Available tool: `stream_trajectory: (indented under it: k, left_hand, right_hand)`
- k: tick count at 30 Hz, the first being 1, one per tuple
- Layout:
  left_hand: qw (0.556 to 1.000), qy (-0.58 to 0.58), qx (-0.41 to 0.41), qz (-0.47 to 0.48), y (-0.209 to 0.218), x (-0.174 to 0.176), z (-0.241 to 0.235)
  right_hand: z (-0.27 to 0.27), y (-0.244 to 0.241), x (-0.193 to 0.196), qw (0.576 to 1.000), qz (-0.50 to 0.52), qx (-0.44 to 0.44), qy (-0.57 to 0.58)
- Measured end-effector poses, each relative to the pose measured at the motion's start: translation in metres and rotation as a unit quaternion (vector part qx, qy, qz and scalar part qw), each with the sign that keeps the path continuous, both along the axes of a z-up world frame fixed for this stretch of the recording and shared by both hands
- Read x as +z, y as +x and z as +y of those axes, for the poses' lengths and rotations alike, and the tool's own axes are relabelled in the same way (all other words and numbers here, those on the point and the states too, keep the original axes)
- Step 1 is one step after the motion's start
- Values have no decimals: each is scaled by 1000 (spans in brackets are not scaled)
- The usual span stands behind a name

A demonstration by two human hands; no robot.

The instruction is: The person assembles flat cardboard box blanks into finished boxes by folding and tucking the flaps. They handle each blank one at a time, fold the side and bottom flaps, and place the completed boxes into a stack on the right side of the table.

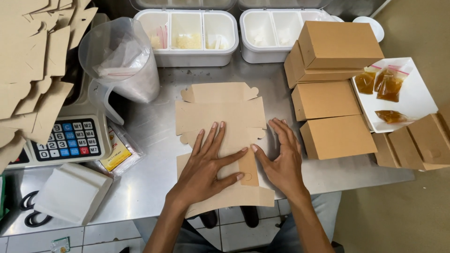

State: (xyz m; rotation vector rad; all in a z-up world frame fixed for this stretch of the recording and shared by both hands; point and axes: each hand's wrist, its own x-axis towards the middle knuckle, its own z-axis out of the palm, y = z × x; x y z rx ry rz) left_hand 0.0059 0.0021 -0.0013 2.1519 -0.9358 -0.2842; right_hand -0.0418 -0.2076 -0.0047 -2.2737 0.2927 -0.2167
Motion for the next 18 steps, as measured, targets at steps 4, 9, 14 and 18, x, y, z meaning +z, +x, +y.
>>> stream_trajectory:
  k: [4, 9, 14, 18]
  left_hand:
    - [1000, -2, -2, 2, 0, 0, 0]
    - [1000, 0, -4, 0, -2, -1, 1]
    - [1000, 3, -2, 2, -3, 1, 1]
    - [1000, 9, 1, 12, -4, 3, 1]
  right_hand:
    - [-5, -5, 5, 999, 9, 38, -8]
    - [-32, -16, 3, 978, 19, 207, 35]
    - [-40, -18, 7, 968, 44, 245, 23]
    - [-39, -18, 5, 967, 47, 249, 3]
